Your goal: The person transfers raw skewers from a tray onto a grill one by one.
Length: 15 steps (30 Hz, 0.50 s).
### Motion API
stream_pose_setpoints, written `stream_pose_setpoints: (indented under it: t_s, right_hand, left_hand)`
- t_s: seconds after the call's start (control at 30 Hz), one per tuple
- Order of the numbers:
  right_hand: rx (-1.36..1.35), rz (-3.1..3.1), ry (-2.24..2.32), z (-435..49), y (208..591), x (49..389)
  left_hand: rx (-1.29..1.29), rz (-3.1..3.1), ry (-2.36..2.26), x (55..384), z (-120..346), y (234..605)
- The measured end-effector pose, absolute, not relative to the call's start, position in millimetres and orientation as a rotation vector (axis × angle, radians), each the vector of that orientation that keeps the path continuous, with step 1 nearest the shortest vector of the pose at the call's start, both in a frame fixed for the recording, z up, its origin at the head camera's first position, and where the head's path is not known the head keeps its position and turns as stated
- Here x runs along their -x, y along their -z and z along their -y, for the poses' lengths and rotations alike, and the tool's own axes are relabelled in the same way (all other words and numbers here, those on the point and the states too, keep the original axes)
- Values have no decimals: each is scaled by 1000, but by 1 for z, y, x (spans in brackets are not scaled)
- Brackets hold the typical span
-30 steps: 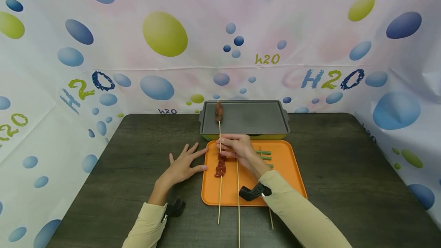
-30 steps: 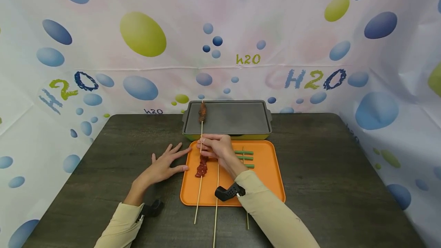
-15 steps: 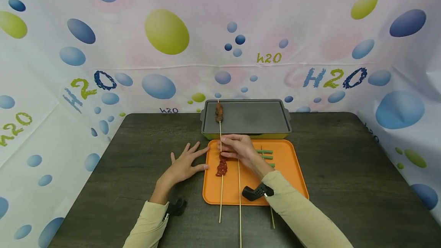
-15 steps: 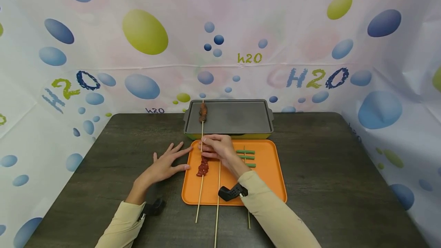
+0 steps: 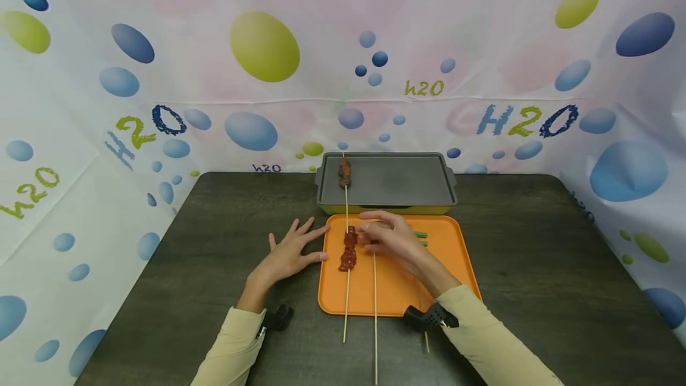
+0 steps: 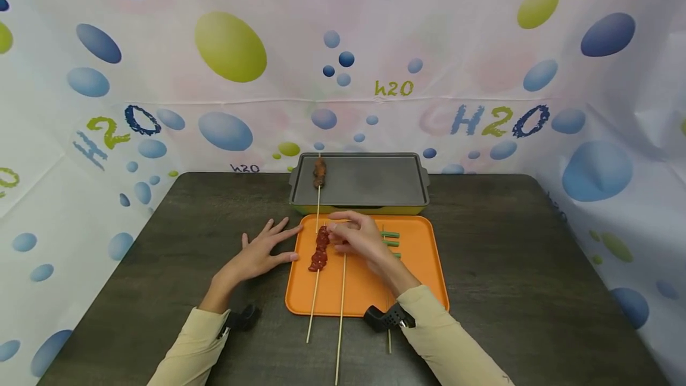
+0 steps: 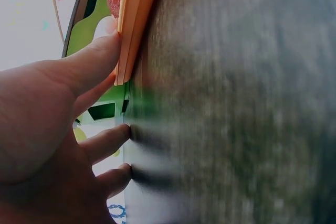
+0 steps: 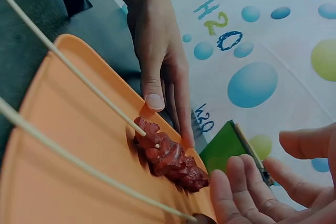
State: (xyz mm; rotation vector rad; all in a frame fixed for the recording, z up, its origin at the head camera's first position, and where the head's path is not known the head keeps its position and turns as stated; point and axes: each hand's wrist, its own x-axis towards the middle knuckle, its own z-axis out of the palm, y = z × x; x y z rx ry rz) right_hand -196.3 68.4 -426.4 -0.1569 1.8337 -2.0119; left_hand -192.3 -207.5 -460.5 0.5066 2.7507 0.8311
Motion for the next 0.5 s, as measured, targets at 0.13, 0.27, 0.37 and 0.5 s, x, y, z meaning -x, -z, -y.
stream_pose_setpoints:
  t_s: [0.13, 0.27, 0.37, 0.5]
  right_hand:
    - [201, -1868, 1973, -82, 423, 184]
    - [193, -1898, 1959, -93, 425, 173]
    - [190, -1925, 1940, -102, 426, 163]
    - [229, -1957, 1910, -117, 428, 149]
  left_hand:
    - [-520, -2744, -850, 193, 208, 459]
    - [-529, -2748, -857, 193, 209, 459]
    - [-534, -2755, -854, 193, 210, 461]
    - [-548, -2752, -851, 193, 210, 462]
